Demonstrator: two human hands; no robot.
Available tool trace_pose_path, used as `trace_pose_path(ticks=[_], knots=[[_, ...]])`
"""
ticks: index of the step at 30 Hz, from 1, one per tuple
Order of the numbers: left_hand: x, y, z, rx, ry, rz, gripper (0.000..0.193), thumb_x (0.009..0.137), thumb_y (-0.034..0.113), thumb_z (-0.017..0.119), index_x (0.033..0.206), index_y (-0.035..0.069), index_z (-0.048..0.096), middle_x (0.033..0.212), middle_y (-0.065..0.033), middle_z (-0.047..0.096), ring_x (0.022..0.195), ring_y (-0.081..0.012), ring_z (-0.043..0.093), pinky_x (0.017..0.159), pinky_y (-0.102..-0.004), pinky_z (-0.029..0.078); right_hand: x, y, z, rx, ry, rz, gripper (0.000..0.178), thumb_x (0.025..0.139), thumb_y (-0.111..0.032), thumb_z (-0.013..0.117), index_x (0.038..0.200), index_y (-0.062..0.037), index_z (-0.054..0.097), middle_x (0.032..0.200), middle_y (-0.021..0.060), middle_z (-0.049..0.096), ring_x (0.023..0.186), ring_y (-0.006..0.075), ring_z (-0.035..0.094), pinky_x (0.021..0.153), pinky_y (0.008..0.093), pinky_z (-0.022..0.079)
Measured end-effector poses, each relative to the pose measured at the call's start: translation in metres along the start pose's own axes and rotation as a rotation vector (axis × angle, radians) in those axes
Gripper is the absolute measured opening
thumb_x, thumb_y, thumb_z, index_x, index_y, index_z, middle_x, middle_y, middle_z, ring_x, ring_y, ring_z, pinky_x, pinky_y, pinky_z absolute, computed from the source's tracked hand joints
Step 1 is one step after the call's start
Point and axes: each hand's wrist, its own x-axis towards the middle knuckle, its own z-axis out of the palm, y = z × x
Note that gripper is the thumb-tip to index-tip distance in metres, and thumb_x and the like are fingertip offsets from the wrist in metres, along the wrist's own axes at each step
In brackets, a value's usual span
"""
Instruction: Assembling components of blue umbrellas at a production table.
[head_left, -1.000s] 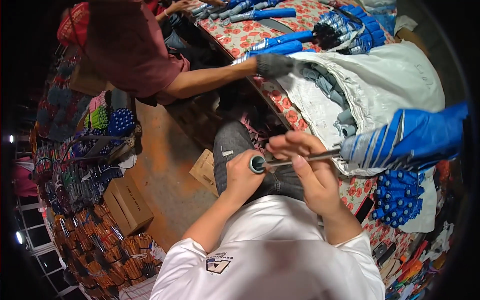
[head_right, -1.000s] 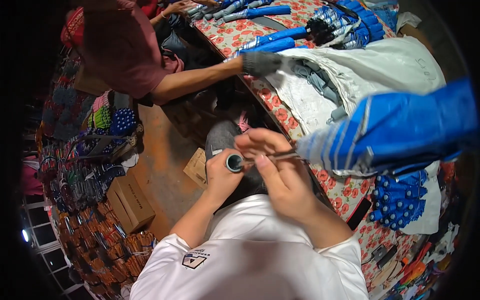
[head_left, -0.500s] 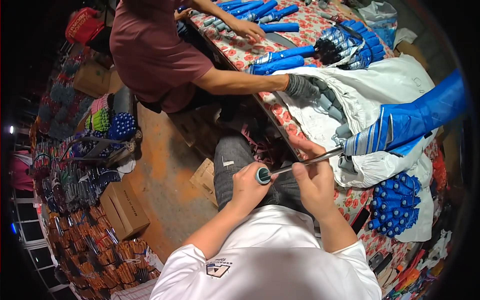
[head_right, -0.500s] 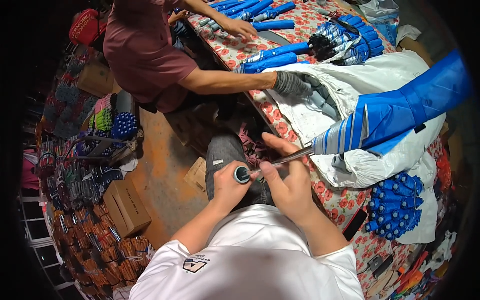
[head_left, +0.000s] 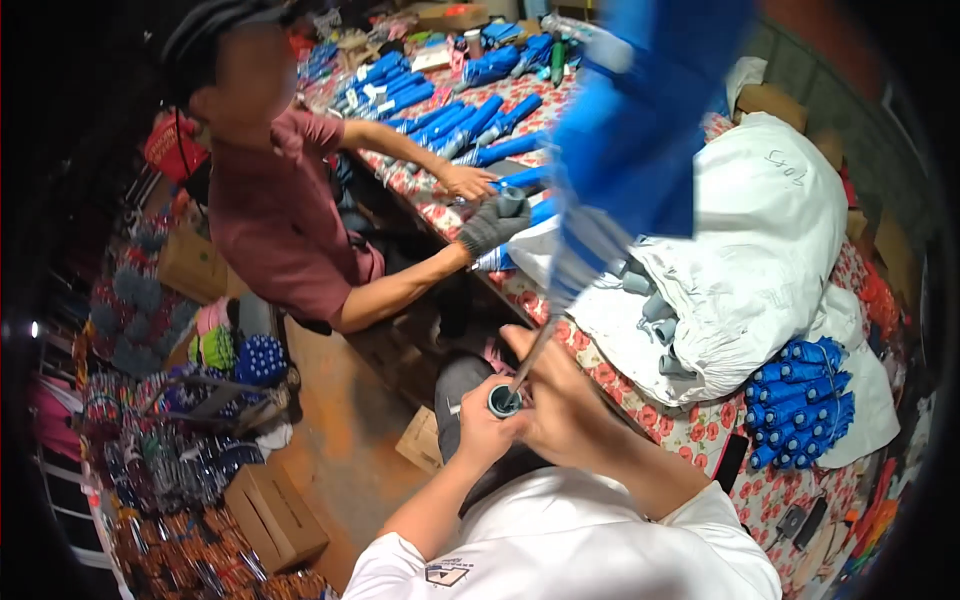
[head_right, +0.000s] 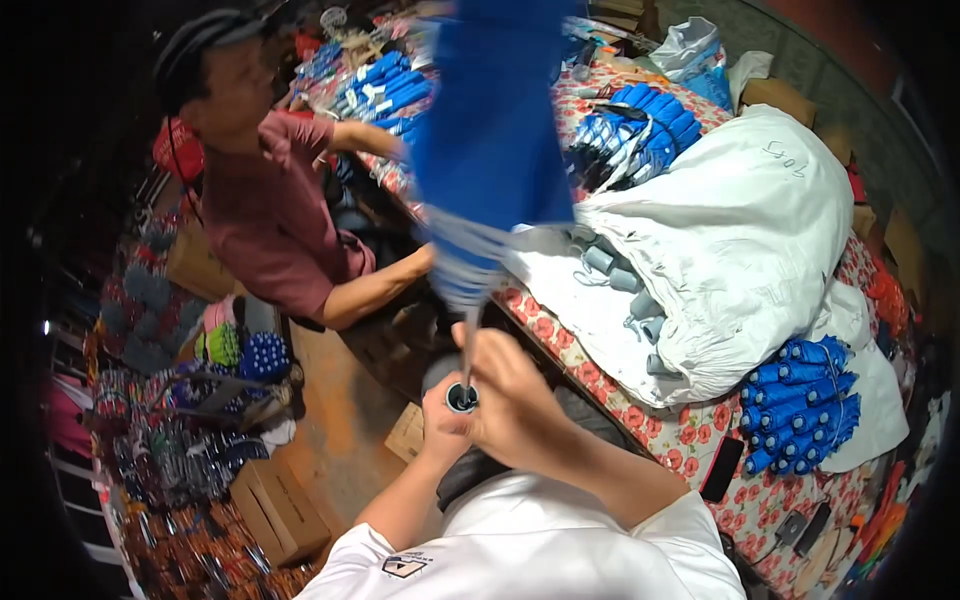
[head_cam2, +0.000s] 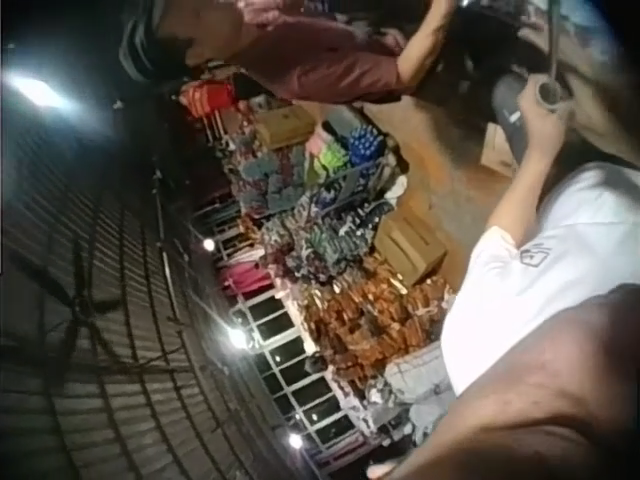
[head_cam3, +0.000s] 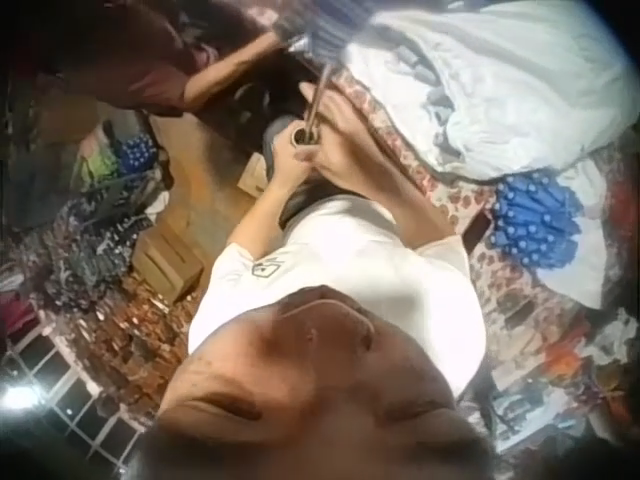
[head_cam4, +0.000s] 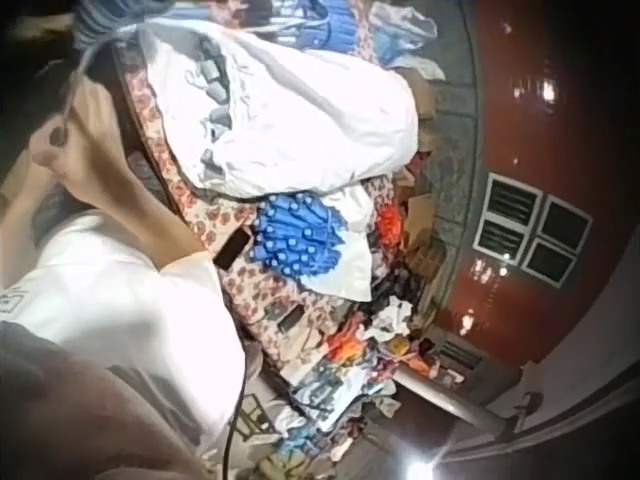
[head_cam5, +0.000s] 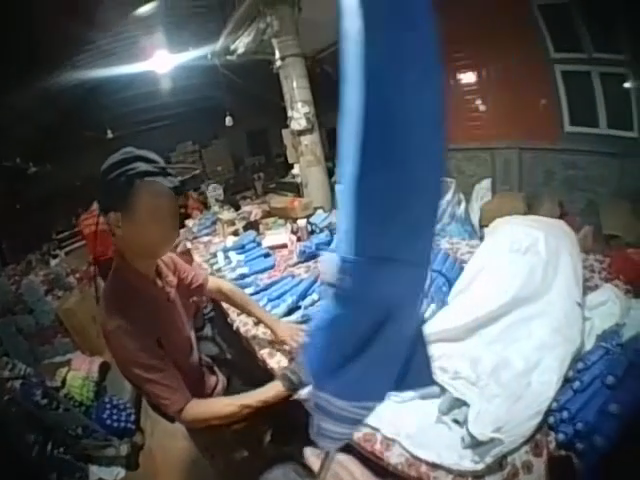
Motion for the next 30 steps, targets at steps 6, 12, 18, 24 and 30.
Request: trace_pose_path(ticks=[6, 12, 18, 24, 30], knots=[[0.042, 0.021, -0.003, 0.083, 0.252, 0.422, 0.021, 0.089, 0.021, 0.058, 0.097, 0.002, 0.058, 0.075, -0.0053, 0.061, 0.069, -0.0182, 0.058, 0.066, -0.0294, 0.048, -0.021, 0.016, 0.023, 0.457, 0.102, 0.121, 0.051, 0.092, -0.031, 0.059, 0.129, -0.0001, 0.042, 0.122, 0.0143, 0.055, 0.1, 0.0264, 0.056, 0.086, 0.0357, 0.046], [0.011, 0.077, -0.005, -0.982, 0.358, 0.175, 0.03, 0.101, 0.028, 0.037, 0.076, 0.013, 0.043, 0.06, 0.0005, 0.045, 0.047, -0.0073, 0.035, 0.044, -0.0213, 0.028, -0.087, 0.047, 0.056, 0.385, 0.269, 0.045, 0.029, 0.089, -0.014, 0.059, 0.115, -0.003, 0.052, 0.122, 0.0115, 0.055, 0.101, 0.0235, 0.056, 0.085, 0.0319, 0.046], [-0.001, 0.078, -0.047, -1.37, 0.032, 0.201, 0.045, 0.102, 0.032, 0.032, 0.061, 0.016, 0.029, 0.047, 0.0026, 0.027, 0.039, -0.0069, 0.016, 0.037, -0.0238, 0.014, -0.048, 0.028, -0.007, 1.491, -0.576, 1.167, 0.03, 0.081, -0.005, 0.067, 0.108, -0.0039, 0.054, 0.119, 0.0115, 0.055, 0.094, 0.0186, 0.055, 0.077, 0.0253, 0.045], [0.002, 0.08, -0.066, -1.456, 0.103, 0.253, 0.053, 0.103, 0.041, 0.029, 0.056, 0.017, 0.025, 0.045, 0.0044, 0.018, 0.037, -0.0073, 0.007, 0.034, -0.0237, 0.012, -0.037, 0.018, 0.009, 1.073, -0.231, 0.306, 0.017, 0.085, -0.012, 0.064, 0.099, -0.0032, 0.059, 0.102, 0.0134, 0.062, 0.081, 0.0186, 0.059, 0.062, 0.0269, 0.047], [-0.007, 0.072, -0.071, -1.421, 0.081, 0.303, 0.054, 0.103, 0.043, 0.03, 0.056, 0.017, 0.025, 0.045, 0.0045, 0.018, 0.037, -0.0065, 0.007, 0.033, -0.0224, 0.012, -0.051, 0.018, 0.022, 1.331, -0.443, 0.554, 0.019, 0.091, -0.021, 0.057, 0.099, -0.0036, 0.06, 0.091, 0.0102, 0.063, 0.069, 0.0133, 0.055, 0.052, 0.0222, 0.041]])
